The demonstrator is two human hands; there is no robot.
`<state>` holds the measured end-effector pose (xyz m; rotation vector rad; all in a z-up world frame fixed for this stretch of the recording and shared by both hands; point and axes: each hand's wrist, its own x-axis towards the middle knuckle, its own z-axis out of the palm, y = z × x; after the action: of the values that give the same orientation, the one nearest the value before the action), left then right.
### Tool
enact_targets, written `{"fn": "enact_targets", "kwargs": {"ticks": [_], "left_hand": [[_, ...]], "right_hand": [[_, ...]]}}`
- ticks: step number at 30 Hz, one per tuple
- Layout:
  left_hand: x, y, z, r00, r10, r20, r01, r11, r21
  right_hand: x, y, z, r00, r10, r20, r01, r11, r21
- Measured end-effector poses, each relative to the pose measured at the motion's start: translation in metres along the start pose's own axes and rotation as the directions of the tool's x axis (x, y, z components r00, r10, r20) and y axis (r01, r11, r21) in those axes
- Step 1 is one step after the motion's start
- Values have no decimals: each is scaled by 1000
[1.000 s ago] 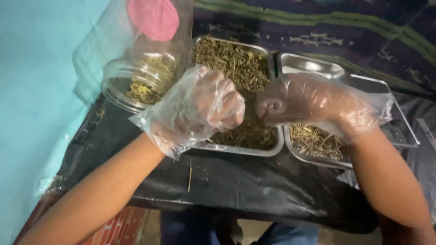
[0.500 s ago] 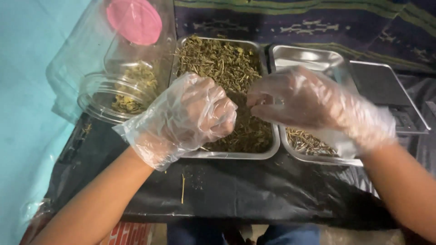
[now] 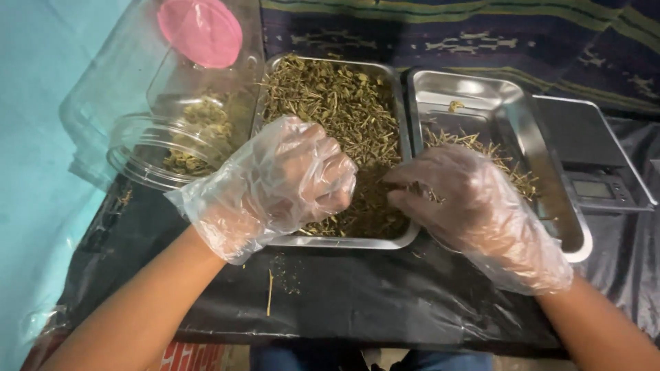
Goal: Sorting dried tea leaves and stems by hand into different metal trays for quality control.
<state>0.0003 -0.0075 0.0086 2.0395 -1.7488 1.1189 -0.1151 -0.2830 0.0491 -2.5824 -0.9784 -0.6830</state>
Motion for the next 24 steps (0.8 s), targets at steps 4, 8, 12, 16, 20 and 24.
{"fn": "enact_targets", "kwargs": {"ticks": [4,8,12,16,20,24], "left_hand": [[9,2,-15,993,19,-116,-10,997,80],[-10,7,-12,993,-109,52,113,990,-86],[1,6,-11,978,-55,202,121,934,-335],[8,9,-10,980,-106,166,135,975,-177],[16,15,-8,986,131,-102,-127,991,46],[6,15,-10,986,147,-82,-149,989,-10]], "right_hand": [[1,7,18,985,94,145,-95,995,-2],[4,-2,20,965,178,191,-175,984,-33],[2,19,31,999,-24,26,20,991,133],[16,-13,4,1000,26,-10,-21,933,359],[9,-20,5,923,356,149,-371,715,593],[-7,-9,24,922,359,144,-328,529,782]]}}
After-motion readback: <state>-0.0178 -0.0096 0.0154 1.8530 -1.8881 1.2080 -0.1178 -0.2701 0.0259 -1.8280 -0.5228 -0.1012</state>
